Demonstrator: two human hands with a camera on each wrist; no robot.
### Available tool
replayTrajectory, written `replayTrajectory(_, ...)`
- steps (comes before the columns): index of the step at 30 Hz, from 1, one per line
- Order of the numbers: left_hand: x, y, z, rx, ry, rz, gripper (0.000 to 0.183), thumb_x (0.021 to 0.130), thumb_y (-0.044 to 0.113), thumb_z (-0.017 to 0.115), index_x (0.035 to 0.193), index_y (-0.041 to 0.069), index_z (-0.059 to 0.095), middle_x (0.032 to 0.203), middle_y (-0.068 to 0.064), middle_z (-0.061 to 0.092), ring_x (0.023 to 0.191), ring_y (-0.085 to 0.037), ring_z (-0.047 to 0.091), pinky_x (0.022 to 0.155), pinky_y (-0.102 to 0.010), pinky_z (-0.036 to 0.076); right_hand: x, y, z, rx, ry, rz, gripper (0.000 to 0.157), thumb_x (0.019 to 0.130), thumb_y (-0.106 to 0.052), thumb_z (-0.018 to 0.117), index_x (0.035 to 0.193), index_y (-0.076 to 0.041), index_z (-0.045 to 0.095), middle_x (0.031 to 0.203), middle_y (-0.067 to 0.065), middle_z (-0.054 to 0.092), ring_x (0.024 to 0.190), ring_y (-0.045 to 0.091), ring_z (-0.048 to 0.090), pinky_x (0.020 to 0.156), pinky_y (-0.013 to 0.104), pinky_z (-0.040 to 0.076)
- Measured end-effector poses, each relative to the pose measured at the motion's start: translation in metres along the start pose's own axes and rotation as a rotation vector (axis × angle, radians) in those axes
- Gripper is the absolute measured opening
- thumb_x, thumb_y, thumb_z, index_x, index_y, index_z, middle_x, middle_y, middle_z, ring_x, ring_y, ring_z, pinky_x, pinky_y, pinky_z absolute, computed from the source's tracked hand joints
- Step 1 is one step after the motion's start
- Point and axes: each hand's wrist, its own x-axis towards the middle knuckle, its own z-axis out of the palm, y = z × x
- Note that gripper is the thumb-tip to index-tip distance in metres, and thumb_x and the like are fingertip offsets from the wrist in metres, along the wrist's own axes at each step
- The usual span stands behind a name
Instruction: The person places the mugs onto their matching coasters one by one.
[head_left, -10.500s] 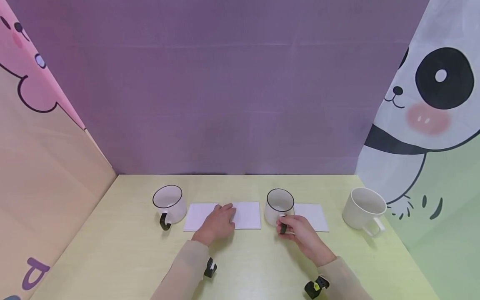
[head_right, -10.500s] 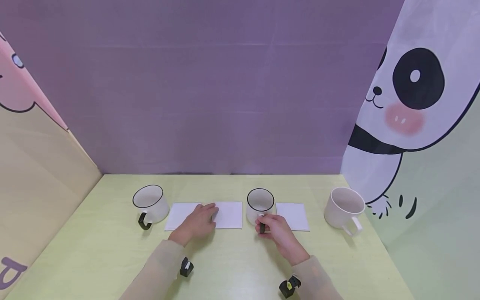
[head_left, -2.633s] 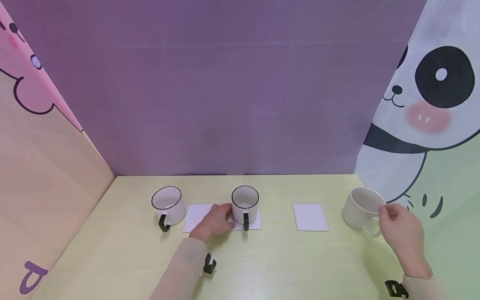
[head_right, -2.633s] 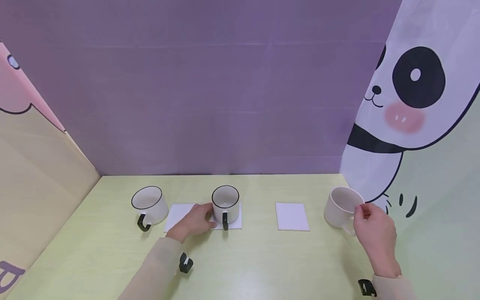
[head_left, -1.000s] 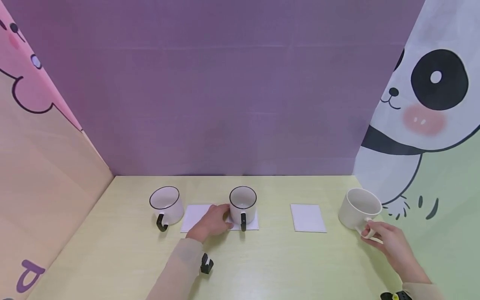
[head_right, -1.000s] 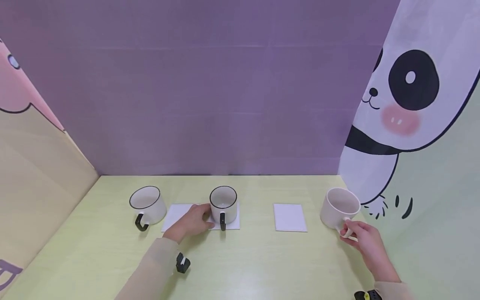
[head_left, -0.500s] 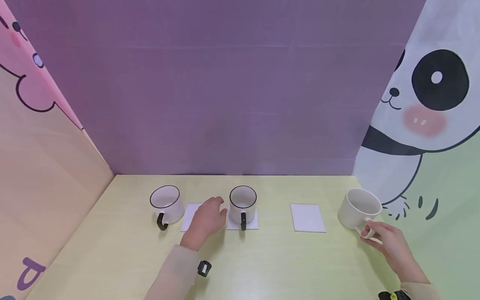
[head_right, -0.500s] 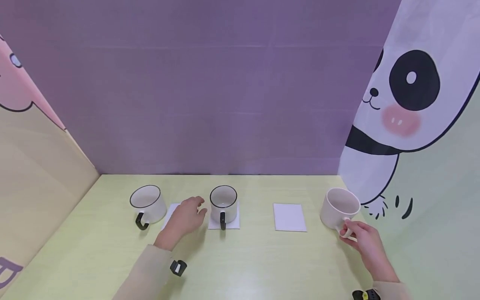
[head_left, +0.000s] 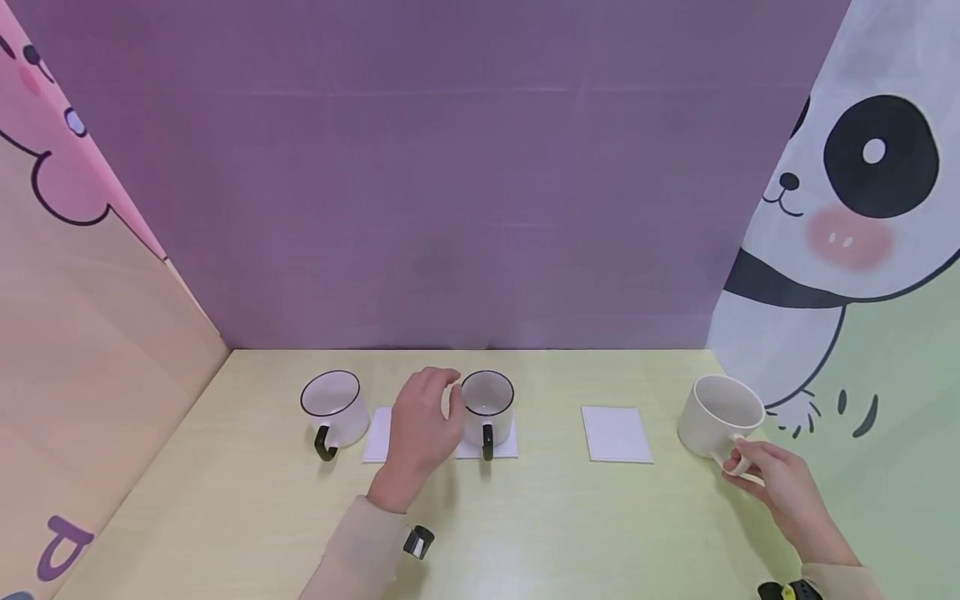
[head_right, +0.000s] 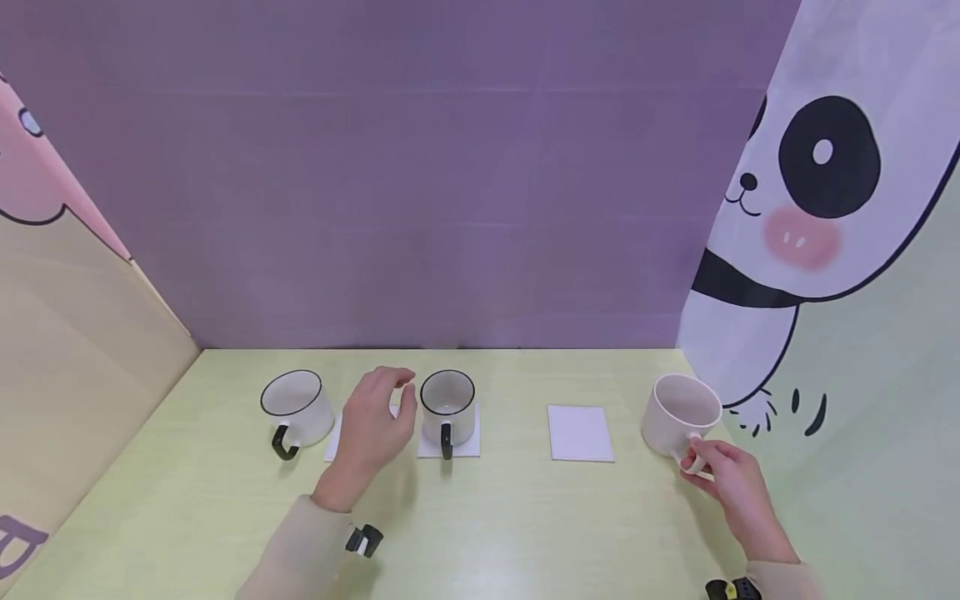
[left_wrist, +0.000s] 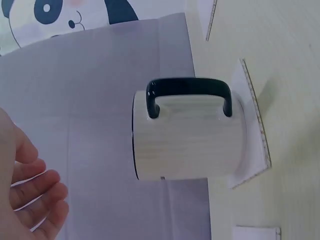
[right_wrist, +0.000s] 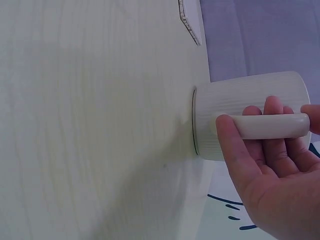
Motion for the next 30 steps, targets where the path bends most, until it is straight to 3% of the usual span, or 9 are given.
replayTrajectory(4, 0.004, 0.01, 0.005, -0.053, 0.031, 0.091, 0.017, 0.087, 0.006, 0.063, 0.101, 0.0, 0.069, 0.099, -0.013, 0.068, 0.09, -0.035, 0.064, 0.077, -0.047, 0.052, 0.0, -0.001, 0.0, -0.005, 0.002, 0.0, 0.03, 0.106, -0.02, 0.056, 0.087, 0.001, 0.066, 0.082, -0.001, 0.065, 0.082, 0.01, 0.064, 0.08, 0.029, 0.06)
replayTrajectory(15, 0.008, 0.045, 0.029, -0.111, -0.034, 0.241, 0.026, 0.087, 0.011, 0.062, 0.11, 0.0, 0.068, 0.112, -0.011, 0.066, 0.103, -0.03, 0.063, 0.087, -0.043, 0.052, 0.001, 0.001, -0.001, 0.0, 0.004, 0.013, 0.03, 0.106, -0.021, 0.057, 0.087, 0.0, 0.067, 0.082, -0.002, 0.064, 0.082, 0.011, 0.064, 0.08, 0.029, 0.06)
replayTrajectory(19, 0.007, 0.055, 0.038, -0.1, -0.141, 0.276, 0.033, 0.088, 0.016, 0.064, 0.118, 0.001, 0.067, 0.119, -0.012, 0.065, 0.11, -0.03, 0.062, 0.097, -0.043, 0.05, 0.002, 0.001, -0.001, -0.011, 0.008, 0.026, 0.03, 0.106, -0.023, 0.057, 0.087, -0.001, 0.068, 0.083, -0.002, 0.064, 0.082, 0.011, 0.065, 0.079, 0.029, 0.06)
replayTrajectory(25, 0.008, 0.067, 0.05, -0.082, -0.323, 0.217, 0.041, 0.092, 0.02, 0.065, 0.131, 0.005, 0.062, 0.131, -0.011, 0.06, 0.12, -0.029, 0.058, 0.1, -0.044, 0.048, 0.002, 0.002, -0.001, -0.006, 0.001, 0.025, 0.03, 0.106, -0.022, 0.057, 0.087, -0.001, 0.067, 0.083, -0.002, 0.065, 0.081, 0.012, 0.065, 0.079, 0.029, 0.06)
replayTrajectory(30, 0.011, 0.08, 0.061, -0.007, -0.482, 0.199, 0.051, 0.097, 0.028, 0.061, 0.143, 0.006, 0.053, 0.143, -0.013, 0.052, 0.129, -0.031, 0.052, 0.101, -0.046, 0.047, 0.001, 0.001, -0.001, 0.002, 0.0, 0.018, 0.03, 0.106, -0.022, 0.056, 0.088, -0.001, 0.068, 0.083, -0.001, 0.064, 0.082, 0.012, 0.065, 0.08, 0.03, 0.06)
